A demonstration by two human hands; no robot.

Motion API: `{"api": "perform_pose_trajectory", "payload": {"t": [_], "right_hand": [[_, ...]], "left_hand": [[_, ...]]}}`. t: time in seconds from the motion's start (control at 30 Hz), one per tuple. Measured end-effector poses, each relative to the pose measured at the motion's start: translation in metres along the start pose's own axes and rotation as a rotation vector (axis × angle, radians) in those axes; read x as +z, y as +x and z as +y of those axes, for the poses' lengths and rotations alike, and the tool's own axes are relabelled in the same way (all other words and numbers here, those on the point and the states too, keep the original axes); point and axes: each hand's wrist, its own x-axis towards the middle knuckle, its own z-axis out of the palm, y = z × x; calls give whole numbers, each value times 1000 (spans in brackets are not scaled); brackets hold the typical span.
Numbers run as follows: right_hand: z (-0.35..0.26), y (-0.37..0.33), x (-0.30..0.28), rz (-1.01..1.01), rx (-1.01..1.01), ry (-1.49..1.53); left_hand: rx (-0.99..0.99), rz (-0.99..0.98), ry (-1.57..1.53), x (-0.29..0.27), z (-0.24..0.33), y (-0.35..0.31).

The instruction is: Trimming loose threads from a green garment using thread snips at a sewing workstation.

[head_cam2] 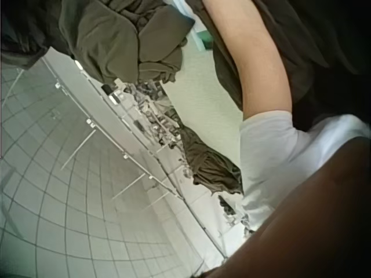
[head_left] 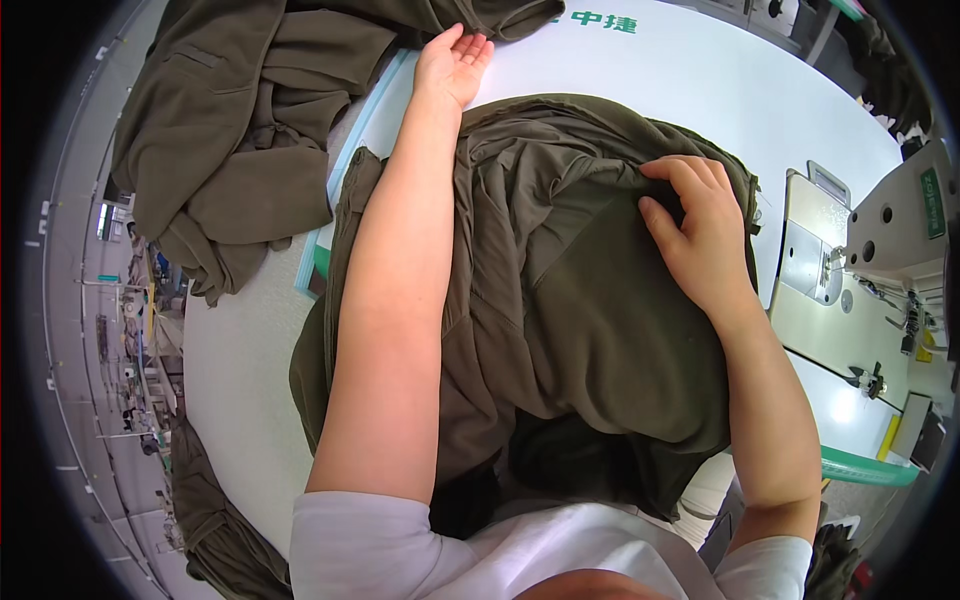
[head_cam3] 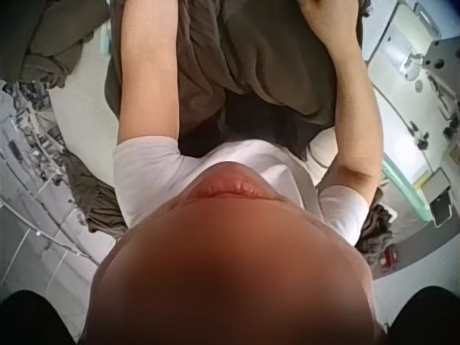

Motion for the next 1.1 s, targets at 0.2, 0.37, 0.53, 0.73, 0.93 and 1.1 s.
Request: {"api": "perform_pose_trajectory", "payload": {"t": [0.2,0.37,0.53,0.73,0.93,1.1], "right_hand": [[1,-1,1,30,-44,-22],[0,0,0,21,-36,-11],[0,-1,1,32,-48,-15],[1,0,1,35,-59,-20],[1,0,1,46,-65,-25],[1,0,2,46,-48,-14]], "left_hand": [[-128,-214,-121,3,2,-8],[-83,-211,-200,2,0,-7],[-46,-185,-163,3,0,-10],[-68,-193,-90,7,3,-23],[-34,-188,-18,1,2,-16],[143,-207,155,3,4,-21]]}}
